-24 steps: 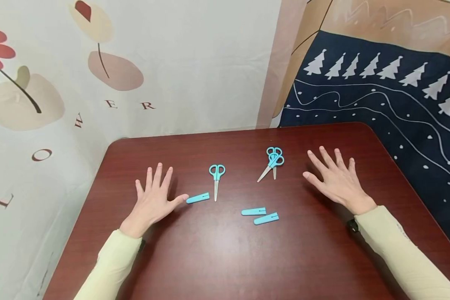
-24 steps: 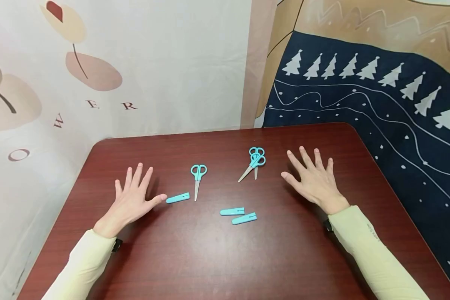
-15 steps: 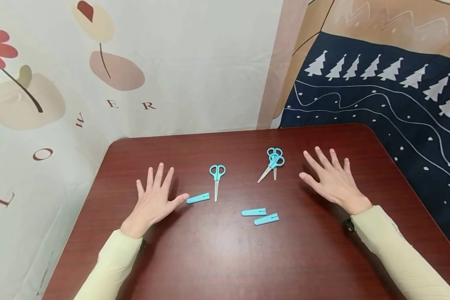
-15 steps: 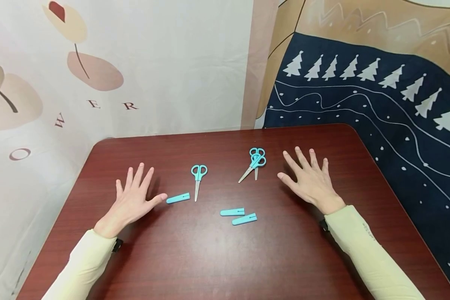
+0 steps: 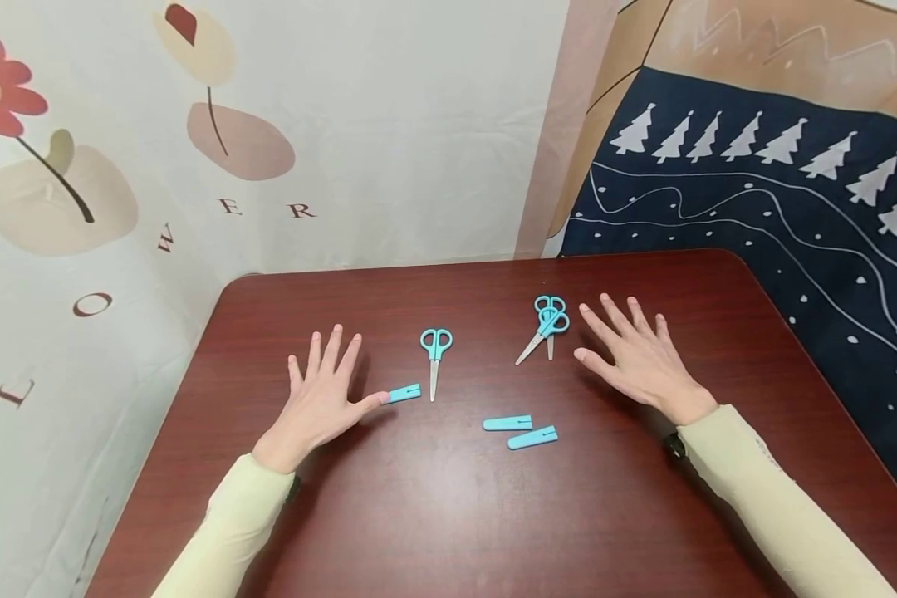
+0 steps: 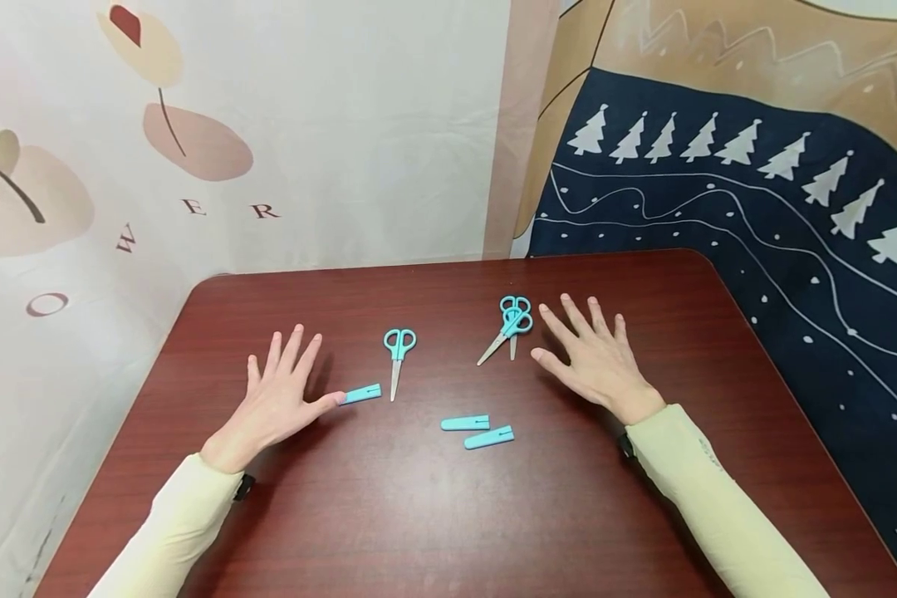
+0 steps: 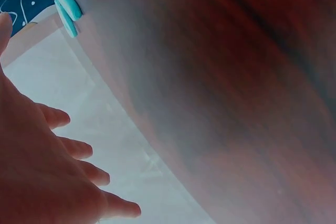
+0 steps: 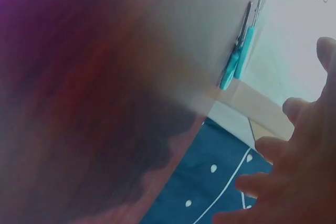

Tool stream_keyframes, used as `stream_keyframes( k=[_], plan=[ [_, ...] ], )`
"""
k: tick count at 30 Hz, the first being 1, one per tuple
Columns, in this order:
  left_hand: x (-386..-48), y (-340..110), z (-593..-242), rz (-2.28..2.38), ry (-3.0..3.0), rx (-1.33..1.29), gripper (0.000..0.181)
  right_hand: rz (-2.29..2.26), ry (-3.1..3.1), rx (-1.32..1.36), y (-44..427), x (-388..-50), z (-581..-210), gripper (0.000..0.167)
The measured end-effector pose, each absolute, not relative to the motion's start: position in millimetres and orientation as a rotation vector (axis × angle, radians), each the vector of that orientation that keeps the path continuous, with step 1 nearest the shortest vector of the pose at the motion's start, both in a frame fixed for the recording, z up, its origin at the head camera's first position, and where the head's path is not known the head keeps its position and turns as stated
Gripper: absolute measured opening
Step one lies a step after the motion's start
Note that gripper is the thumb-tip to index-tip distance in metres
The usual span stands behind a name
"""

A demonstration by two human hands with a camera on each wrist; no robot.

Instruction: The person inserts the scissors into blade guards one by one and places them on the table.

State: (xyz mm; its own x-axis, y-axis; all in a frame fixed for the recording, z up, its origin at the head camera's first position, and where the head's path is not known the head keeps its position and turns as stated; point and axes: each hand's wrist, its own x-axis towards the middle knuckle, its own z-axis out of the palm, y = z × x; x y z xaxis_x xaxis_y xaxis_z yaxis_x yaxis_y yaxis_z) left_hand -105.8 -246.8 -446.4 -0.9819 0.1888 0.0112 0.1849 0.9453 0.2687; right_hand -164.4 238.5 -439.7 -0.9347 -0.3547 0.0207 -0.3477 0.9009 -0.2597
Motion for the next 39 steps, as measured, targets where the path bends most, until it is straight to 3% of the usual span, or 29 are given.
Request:
stream_keyframes(
  k=[17,39],
  plan=[
    [-103.7,-232.7,-445.2,0.444,3.074,0.428,0.110,-0.433,2.834,-0.912,199.6,-194.3,-438.7,0.078],
    [-101.1,-229.9,-441.8,0.507,3.077,0.596,0.091,-0.326,2.808,-1.192,186.5,-218.4,-440.6,0.041]
  ],
)
